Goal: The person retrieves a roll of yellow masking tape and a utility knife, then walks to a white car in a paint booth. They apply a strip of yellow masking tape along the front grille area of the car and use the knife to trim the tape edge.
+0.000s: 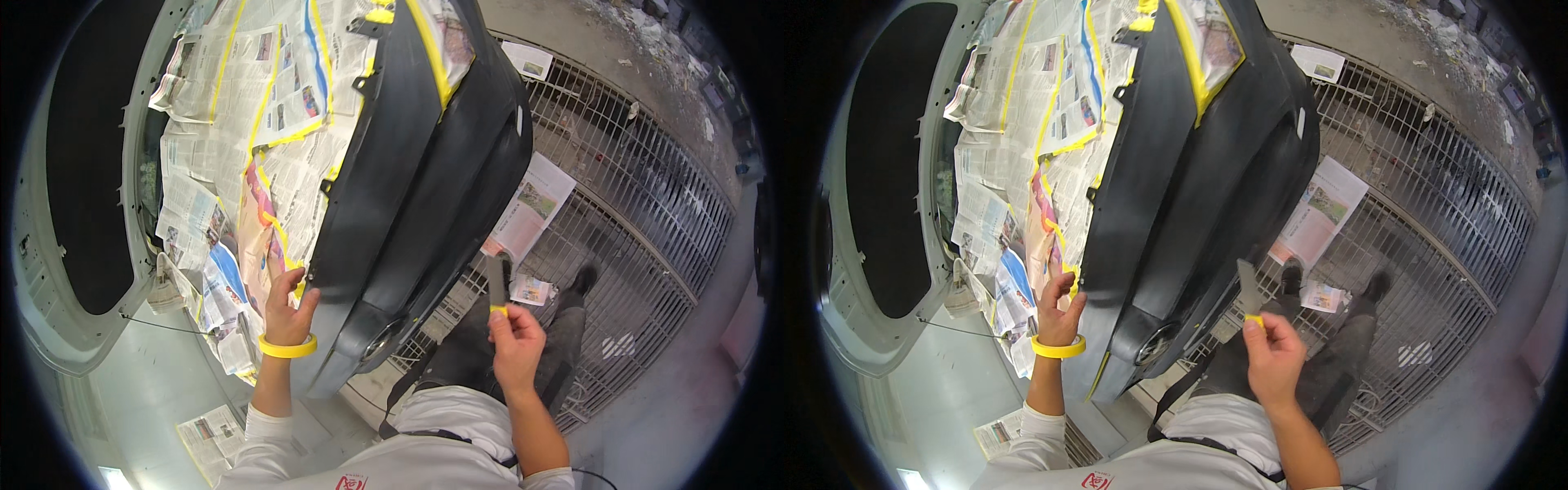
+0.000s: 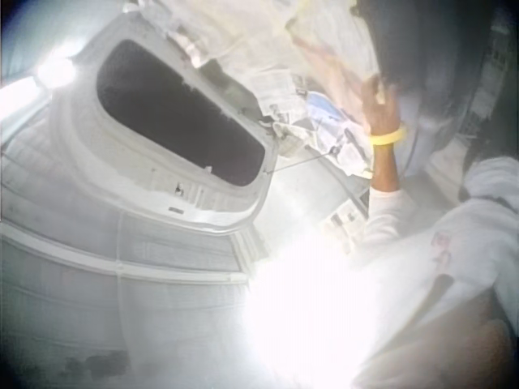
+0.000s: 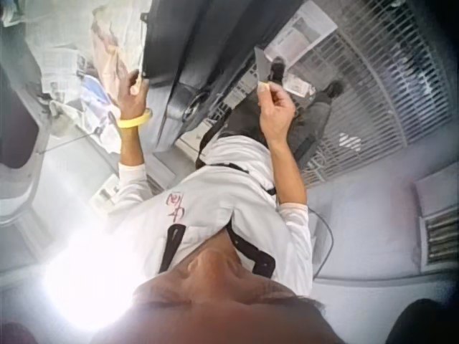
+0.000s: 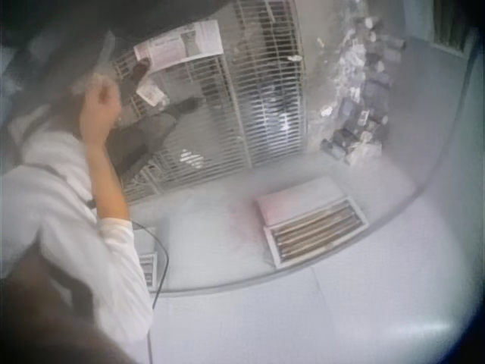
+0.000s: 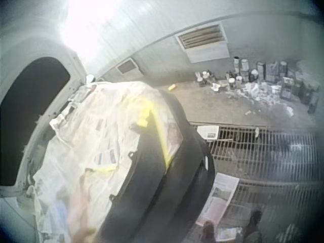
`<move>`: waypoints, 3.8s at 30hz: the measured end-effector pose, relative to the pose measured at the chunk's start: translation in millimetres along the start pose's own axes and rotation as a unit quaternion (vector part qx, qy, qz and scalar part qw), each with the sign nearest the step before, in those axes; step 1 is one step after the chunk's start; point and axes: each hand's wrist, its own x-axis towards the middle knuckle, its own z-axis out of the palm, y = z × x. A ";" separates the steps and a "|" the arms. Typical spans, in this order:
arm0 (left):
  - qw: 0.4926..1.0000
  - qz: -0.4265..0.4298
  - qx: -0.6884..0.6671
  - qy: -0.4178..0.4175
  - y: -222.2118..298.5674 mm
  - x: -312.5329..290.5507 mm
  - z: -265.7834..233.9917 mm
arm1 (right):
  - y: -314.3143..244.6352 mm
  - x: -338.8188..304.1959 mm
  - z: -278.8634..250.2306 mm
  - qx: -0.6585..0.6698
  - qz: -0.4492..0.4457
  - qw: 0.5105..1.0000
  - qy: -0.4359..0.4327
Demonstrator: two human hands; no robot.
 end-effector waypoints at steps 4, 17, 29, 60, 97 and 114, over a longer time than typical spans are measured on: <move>0.999 0.012 0.032 -0.013 -41.3 -42.8 -16.6 | 50.0 -52.1 15.3 0.021 0.007 0.999 -0.046; 0.996 -0.021 0.083 -0.019 -116.2 -221.0 -46.9 | 175.1 -185.7 13.3 -0.140 -0.153 0.976 -0.058; 0.963 0.228 0.038 -0.139 -180.0 -189.1 -31.6 | 271.8 -192.4 100.5 -0.178 -0.358 0.916 0.027; 0.884 0.135 -0.364 -0.259 -230.6 -151.6 -44.7 | 352.0 -151.7 180.2 -0.118 -0.497 0.849 0.135; 0.894 0.157 -0.359 -0.216 -231.0 -155.5 -38.5 | 346.6 -151.9 177.1 -0.114 -0.496 0.854 0.108; 0.889 0.163 -0.371 -0.213 -229.0 -155.3 -36.2 | 347.1 -152.2 176.9 -0.117 -0.497 0.852 0.115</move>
